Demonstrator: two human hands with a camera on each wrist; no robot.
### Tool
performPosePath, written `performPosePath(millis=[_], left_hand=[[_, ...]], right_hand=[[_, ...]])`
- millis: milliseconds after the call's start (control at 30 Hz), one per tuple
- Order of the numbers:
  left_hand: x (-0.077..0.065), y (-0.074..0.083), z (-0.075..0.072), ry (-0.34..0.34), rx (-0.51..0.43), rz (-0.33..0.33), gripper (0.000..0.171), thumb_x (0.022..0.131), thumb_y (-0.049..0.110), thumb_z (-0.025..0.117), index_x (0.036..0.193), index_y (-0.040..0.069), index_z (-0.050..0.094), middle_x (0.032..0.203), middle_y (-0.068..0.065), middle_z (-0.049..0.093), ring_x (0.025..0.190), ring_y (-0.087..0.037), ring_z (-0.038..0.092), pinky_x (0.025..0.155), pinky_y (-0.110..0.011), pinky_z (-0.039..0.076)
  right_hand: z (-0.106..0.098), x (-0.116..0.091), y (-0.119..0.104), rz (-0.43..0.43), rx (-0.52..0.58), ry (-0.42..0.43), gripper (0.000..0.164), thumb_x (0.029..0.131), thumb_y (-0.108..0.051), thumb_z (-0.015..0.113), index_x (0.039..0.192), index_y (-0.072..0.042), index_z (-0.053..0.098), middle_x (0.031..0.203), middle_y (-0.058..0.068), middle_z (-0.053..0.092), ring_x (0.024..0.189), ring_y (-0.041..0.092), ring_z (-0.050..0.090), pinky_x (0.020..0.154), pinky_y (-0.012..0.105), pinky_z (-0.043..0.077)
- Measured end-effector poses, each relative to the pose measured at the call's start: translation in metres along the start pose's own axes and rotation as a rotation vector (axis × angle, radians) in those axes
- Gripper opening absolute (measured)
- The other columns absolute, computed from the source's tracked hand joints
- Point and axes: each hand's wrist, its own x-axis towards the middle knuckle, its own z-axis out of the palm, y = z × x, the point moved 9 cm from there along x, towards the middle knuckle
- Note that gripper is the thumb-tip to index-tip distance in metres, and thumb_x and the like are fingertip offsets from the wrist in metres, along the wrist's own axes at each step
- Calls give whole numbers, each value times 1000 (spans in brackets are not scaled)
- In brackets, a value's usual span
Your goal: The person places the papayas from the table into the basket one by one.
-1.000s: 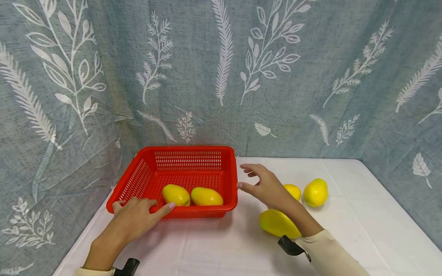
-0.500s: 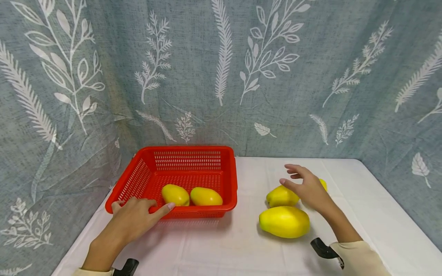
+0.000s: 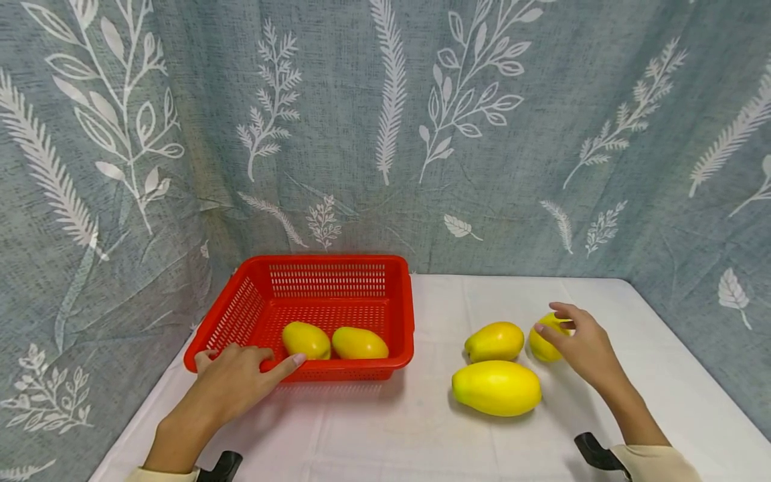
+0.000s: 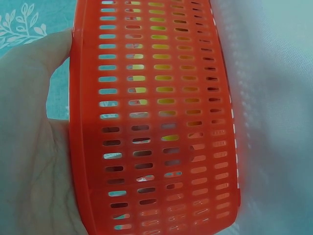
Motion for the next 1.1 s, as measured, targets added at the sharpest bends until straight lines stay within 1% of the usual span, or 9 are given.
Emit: performPosePath(millis=[200,333,433,533,600,700,767,933,1100], left_hand=[[1,0,1,-6,4,-4,89,93,84,50,117,3,77,104,-9,75,97,-28,66,78,-57,29],[2,1,1,-8,3,-2,88,93,84,50,115,3,78,100,-7,75,95,-27,66,78,-57,29],[3,2,1,-10,-1,1,86,94,83,50,113,5,78,94,-4,72,93,-25,65,78,-57,28],[2,1,2,-18,0,-3,87,94,84,50,114,4,78,97,-6,74,95,-28,65,79,-58,29],[1,-2,2,-25,7,-14,88,93,84,50,116,3,77,101,-8,75,97,-29,66,79,-57,29],[-1,-6,2,-34,18,-26,89,94,83,50,119,2,77,106,-11,76,99,-31,66,78,-57,30],[-1,-7,2,-37,19,-24,89,94,83,49,119,2,77,106,-11,76,99,-31,66,78,-57,30],[1,-5,3,-35,13,-14,88,94,84,49,118,4,77,107,-11,76,100,-32,66,81,-61,30],[3,-3,4,-34,10,-12,88,93,83,50,117,4,77,105,-9,76,100,-32,65,80,-58,29]], right_hand=[[-1,-1,11,44,-23,15,75,105,-43,64,155,8,40,147,40,44,132,58,48,100,69,46],[1,0,17,72,-39,21,78,105,-42,65,155,11,38,146,43,40,130,59,46,100,69,45],[4,2,23,99,-46,16,82,103,-43,67,155,13,36,147,44,37,131,60,43,102,71,42],[9,5,27,126,-53,0,89,101,-45,70,156,13,33,149,45,35,131,60,40,104,73,40],[14,7,29,136,-56,-15,93,99,-47,72,157,13,31,148,46,34,129,59,40,103,72,40],[22,9,29,137,-60,-28,97,96,-49,74,157,13,30,144,46,35,122,56,44,97,68,43],[25,10,30,137,-67,-29,98,96,-49,75,157,12,29,142,46,36,118,55,46,93,65,44],[28,10,34,132,-74,-24,96,97,-45,75,158,10,27,137,45,36,114,54,49,91,64,46],[27,10,36,109,-51,-20,88,96,-31,74,158,10,27,136,45,37,116,56,49,94,67,44]])
